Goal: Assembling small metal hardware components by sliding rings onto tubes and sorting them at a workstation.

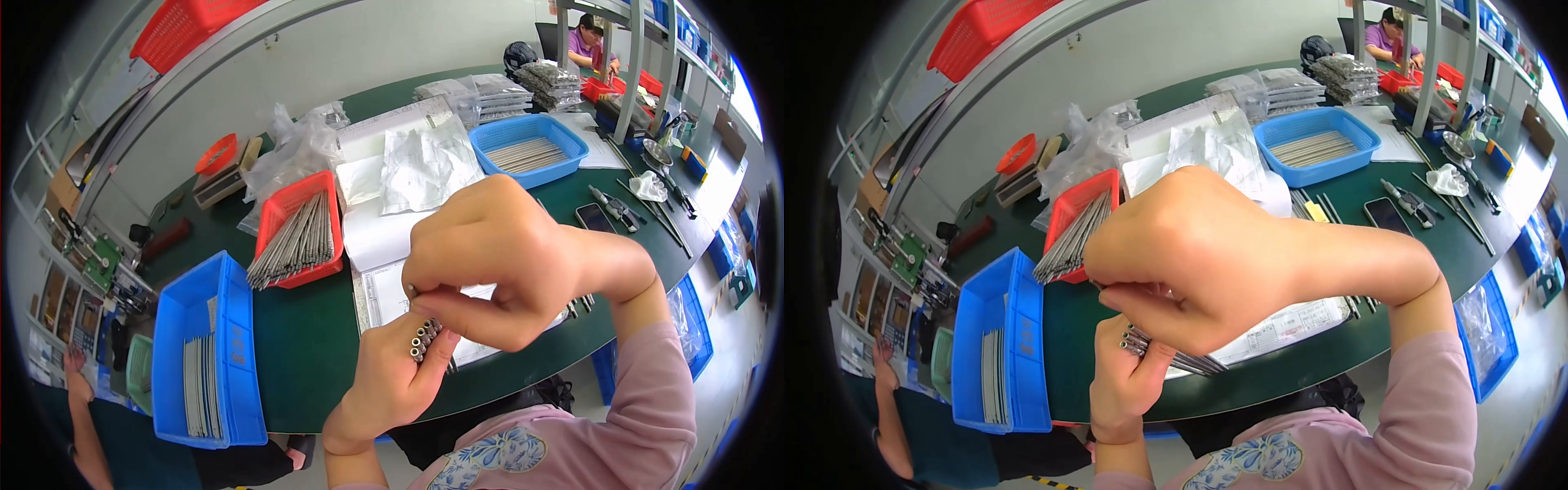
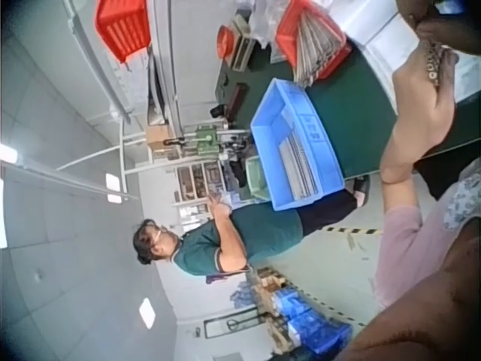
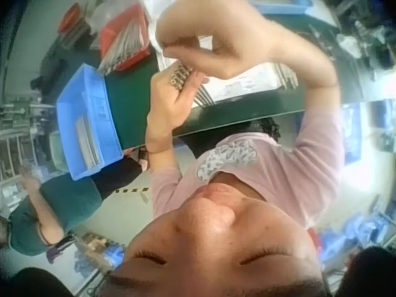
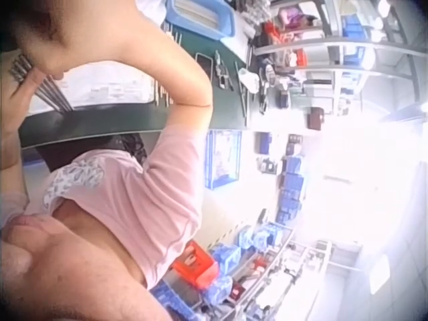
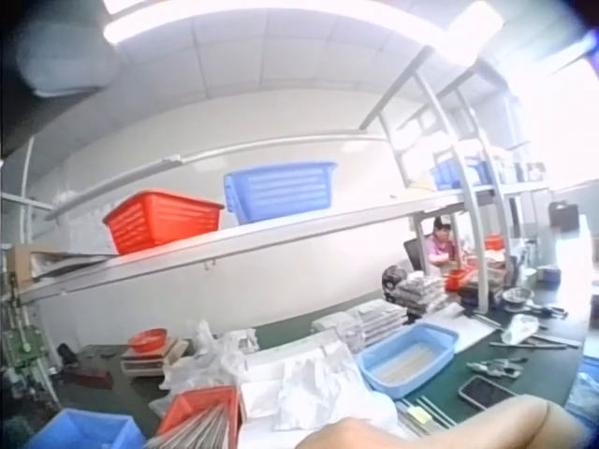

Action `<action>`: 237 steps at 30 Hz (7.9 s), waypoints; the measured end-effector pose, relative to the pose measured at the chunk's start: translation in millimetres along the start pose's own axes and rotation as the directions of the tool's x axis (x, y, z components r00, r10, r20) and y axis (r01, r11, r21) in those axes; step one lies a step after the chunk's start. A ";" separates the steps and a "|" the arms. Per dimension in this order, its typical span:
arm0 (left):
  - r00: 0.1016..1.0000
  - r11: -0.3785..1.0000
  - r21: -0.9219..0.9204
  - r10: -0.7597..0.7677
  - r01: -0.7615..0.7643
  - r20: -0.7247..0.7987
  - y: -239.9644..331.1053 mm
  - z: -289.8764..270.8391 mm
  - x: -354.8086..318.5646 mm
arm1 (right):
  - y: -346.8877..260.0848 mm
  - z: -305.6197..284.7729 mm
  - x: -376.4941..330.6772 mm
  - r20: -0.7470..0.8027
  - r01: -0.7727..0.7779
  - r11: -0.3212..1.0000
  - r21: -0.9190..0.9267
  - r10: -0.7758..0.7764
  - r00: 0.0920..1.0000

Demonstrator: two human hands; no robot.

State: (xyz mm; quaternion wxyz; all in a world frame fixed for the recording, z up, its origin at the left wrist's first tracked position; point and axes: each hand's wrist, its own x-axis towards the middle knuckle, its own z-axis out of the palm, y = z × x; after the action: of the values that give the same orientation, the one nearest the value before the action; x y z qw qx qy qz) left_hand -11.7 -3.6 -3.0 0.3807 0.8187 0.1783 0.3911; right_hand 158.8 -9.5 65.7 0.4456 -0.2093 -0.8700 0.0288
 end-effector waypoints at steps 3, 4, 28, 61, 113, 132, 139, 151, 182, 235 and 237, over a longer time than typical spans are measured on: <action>0.997 0.999 -0.031 0.041 -0.043 -0.061 -0.9 1.7 0.5 | -1.4 1.9 -3.1 -0.047 0.032 0.999 0.009 -0.032 0.998; 0.998 0.999 -0.010 0.039 -0.040 -0.049 -2.0 1.2 0.9 | -1.1 1.6 -3.9 -0.049 0.028 1.000 0.008 -0.028 0.998; 0.999 1.000 -0.019 -0.006 0.006 -0.037 -0.6 1.5 -3.6 | -6.1 -0.4 -21.7 -0.003 -0.128 0.992 -0.004 0.128 0.992; 0.962 0.985 0.060 -0.142 0.160 -0.235 16.5 24.2 0.3 | -33.1 -7.2 -299.0 -0.811 -0.915 0.034 -0.403 0.450 0.374; 0.983 0.867 -0.474 -0.184 0.152 -0.023 9.7 26.4 -3.9 | -18.4 -8.2 -14.2 -0.128 -0.238 0.915 0.325 0.292 0.948; 0.987 0.966 -0.231 -0.138 0.114 -0.088 11.8 20.4 -9.6 | -5.9 4.3 -14.6 -0.022 -0.243 0.857 0.455 0.284 0.959; 0.991 0.962 -0.246 -0.129 0.114 -0.045 12.9 13.4 -16.0 | -10.9 7.5 -4.0 0.020 -0.231 0.899 0.373 0.241 0.970; 0.988 0.969 -0.218 -0.135 0.118 -0.068 11.1 5.6 -17.6 | -2.4 14.0 2.5 -0.043 -0.043 0.978 0.203 0.053 0.998; 0.983 0.989 -0.088 -0.133 0.123 -0.128 17.7 12.1 -13.8 | -3.7 9.2 -6.5 -0.077 0.030 0.991 0.132 -0.020 0.997; 0.943 0.931 -0.245 -0.308 0.272 -0.124 8.0 15.5 -24.2 | 83.5 -5.1 -75.2 0.073 -0.310 0.906 -0.288 0.343 0.936; 0.947 0.930 -0.294 -0.278 0.222 -0.162 15.7 13.0 -21.6 | 99.2 -13.1 -86.5 0.054 -0.359 0.835 -0.417 0.417 0.907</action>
State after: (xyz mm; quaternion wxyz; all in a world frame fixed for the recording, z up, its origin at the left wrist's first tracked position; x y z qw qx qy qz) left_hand -15.3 -32.8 -7.2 0.5164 0.6854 0.2637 0.4405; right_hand 247.2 45.4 -15.9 0.3152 -0.4650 -0.8261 -0.0439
